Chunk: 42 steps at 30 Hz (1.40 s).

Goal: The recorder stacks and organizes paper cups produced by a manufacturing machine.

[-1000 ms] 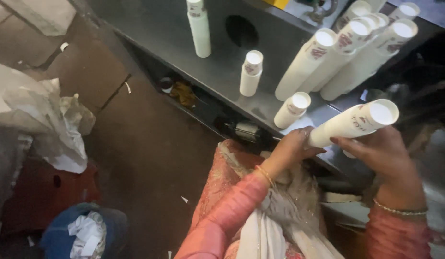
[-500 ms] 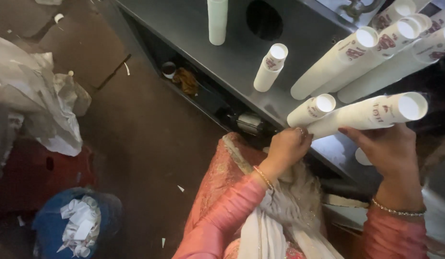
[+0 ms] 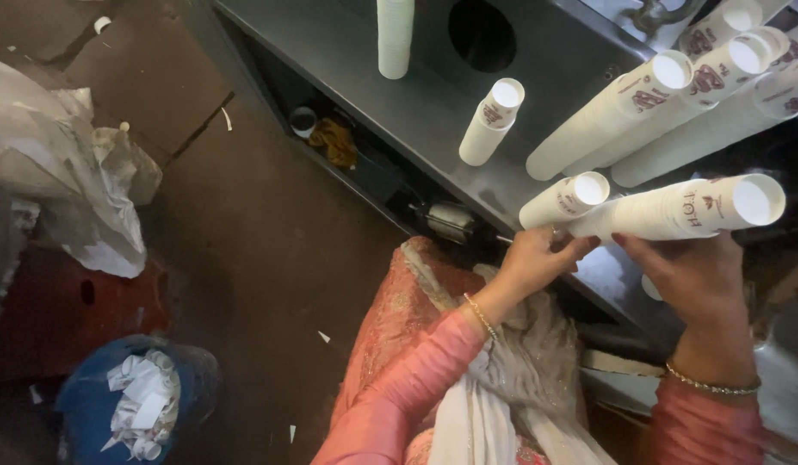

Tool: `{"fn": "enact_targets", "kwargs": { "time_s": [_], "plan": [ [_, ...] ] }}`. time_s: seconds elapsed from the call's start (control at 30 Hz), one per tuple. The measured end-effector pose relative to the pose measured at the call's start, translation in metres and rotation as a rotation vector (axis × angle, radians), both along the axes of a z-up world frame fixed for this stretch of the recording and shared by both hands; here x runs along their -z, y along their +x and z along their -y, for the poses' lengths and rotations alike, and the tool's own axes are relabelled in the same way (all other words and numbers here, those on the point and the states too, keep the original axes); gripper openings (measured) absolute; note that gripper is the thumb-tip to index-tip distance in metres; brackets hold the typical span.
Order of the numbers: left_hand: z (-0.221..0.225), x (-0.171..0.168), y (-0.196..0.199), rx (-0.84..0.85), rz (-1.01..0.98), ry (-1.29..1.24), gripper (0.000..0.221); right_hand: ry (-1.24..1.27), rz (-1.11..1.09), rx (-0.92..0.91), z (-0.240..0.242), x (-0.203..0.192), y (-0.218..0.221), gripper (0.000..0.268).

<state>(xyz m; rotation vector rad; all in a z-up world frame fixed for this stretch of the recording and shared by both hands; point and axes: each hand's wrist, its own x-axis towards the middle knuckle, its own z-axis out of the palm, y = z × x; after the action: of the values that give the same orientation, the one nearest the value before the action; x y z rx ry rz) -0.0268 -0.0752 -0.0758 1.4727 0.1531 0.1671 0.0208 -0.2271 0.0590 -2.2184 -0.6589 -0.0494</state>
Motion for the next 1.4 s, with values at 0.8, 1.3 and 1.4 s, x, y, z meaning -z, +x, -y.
{"fn": "enact_targets", "kwargs": {
  "time_s": [0.8, 1.3, 1.4],
  "plan": [
    [-0.046, 0.014, -0.010, -0.281, -0.104, 0.767, 0.027, -0.219, -0.091, 0.330, 0.151, 0.109, 0.028, 0.063],
    [-0.034, 0.007, -0.005, -0.131, -0.030, 0.625, 0.029, -0.147, -0.056, 0.227, 0.040, 0.053, -0.011, 0.067],
    [-0.014, 0.001, -0.006, 0.046, -0.019, 0.447, 0.044, -0.284, -0.083, 0.251, 0.052, 0.048, -0.005, 0.063]
  ]
}}
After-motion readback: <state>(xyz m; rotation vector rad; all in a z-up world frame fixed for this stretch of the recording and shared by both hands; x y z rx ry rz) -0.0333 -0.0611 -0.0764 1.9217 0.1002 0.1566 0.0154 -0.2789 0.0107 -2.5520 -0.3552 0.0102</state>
